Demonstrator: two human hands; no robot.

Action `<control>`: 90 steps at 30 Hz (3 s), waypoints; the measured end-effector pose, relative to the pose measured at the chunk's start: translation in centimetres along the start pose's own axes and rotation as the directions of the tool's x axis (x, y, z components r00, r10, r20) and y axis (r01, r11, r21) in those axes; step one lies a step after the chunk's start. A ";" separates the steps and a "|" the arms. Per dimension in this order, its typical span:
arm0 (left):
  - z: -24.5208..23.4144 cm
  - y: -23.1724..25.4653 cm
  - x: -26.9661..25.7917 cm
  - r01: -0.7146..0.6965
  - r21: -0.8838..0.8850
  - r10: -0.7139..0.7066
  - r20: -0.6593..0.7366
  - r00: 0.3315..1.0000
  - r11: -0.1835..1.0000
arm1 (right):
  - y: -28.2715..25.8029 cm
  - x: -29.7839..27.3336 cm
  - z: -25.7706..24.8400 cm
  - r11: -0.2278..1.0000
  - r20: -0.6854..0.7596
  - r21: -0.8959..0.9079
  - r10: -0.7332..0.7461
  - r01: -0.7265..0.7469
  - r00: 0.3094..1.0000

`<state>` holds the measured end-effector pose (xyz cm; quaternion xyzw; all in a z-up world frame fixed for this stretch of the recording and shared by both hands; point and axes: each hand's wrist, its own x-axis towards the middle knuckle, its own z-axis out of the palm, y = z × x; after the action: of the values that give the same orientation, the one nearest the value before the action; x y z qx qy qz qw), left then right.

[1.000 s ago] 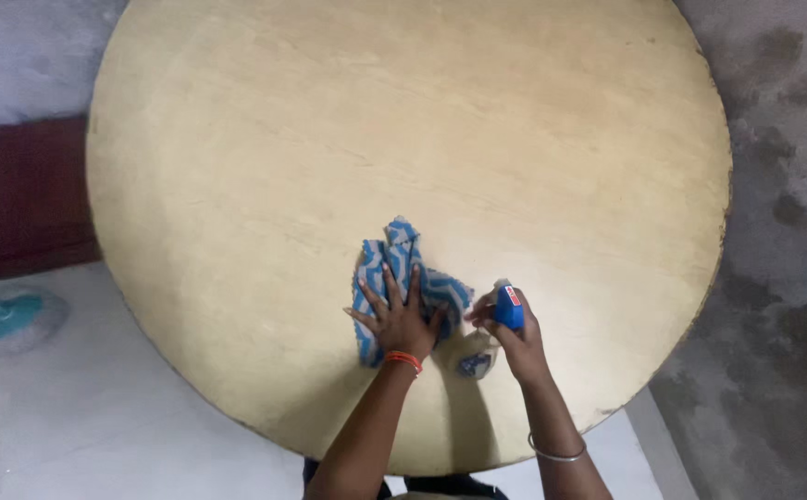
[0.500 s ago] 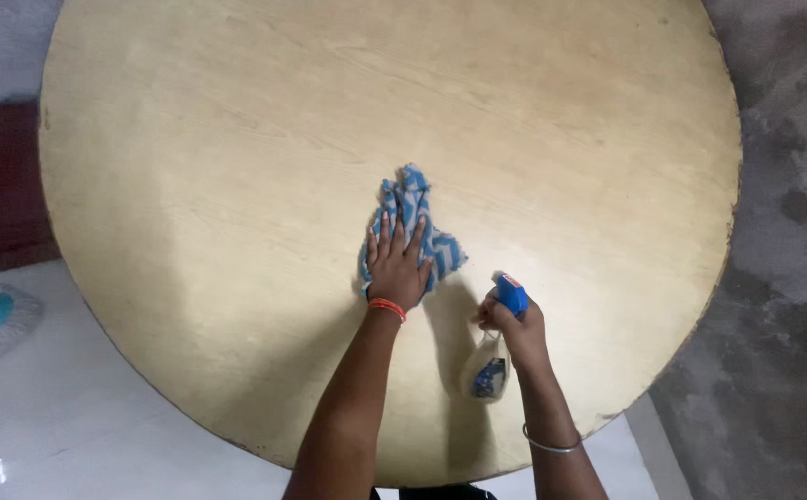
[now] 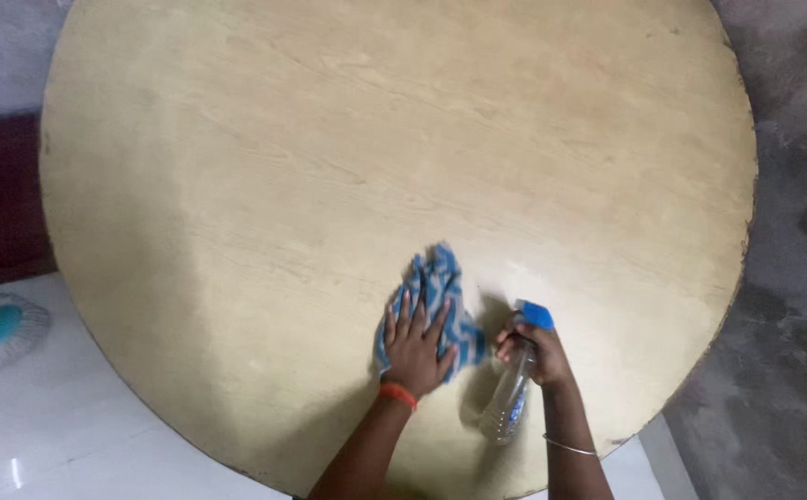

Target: The person sprays a cleaning solution onto a large round wooden table and wipes the surface with a blue and white striped cloth. The person moves around the table, repeatedly spraying and wiping different sections to clean the entire surface.

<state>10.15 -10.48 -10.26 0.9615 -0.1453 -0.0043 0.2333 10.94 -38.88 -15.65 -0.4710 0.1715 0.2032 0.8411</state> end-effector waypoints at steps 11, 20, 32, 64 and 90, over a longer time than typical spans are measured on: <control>1.6 -1.5 12.1 0.028 -0.013 -0.030 -0.143 0.989 1.000 | 0.5 1.7 4.8 0.968 -0.251 -0.252 -0.057 -0.009 0.966; -0.1 0.1 -3.9 0.167 -0.005 -0.167 -0.053 0.985 0.986 | 0.3 1.5 5.0 0.975 -0.168 -0.216 -0.095 0.057 0.981; -1.1 -1.6 4.2 0.252 0.025 -0.246 -0.152 0.957 0.967 | -7.5 -4.3 14.8 0.643 -0.023 -0.514 -0.673 0.568 0.740; 1.2 -1.0 7.5 0.198 -0.042 -0.193 0.097 0.976 0.979 | -2.1 -6.0 11.8 0.366 0.061 -0.573 -0.873 0.733 0.484; 4.2 -1.4 4.9 0.078 0.019 -0.078 -0.020 0.997 0.997 | -2.9 -4.6 9.9 0.424 0.091 -0.546 -0.827 0.722 0.555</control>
<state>14.92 -12.56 -14.31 0.9687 -0.1055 -0.0025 0.2247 9.37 -32.50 -6.41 -0.7232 -0.0486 -0.2164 0.6540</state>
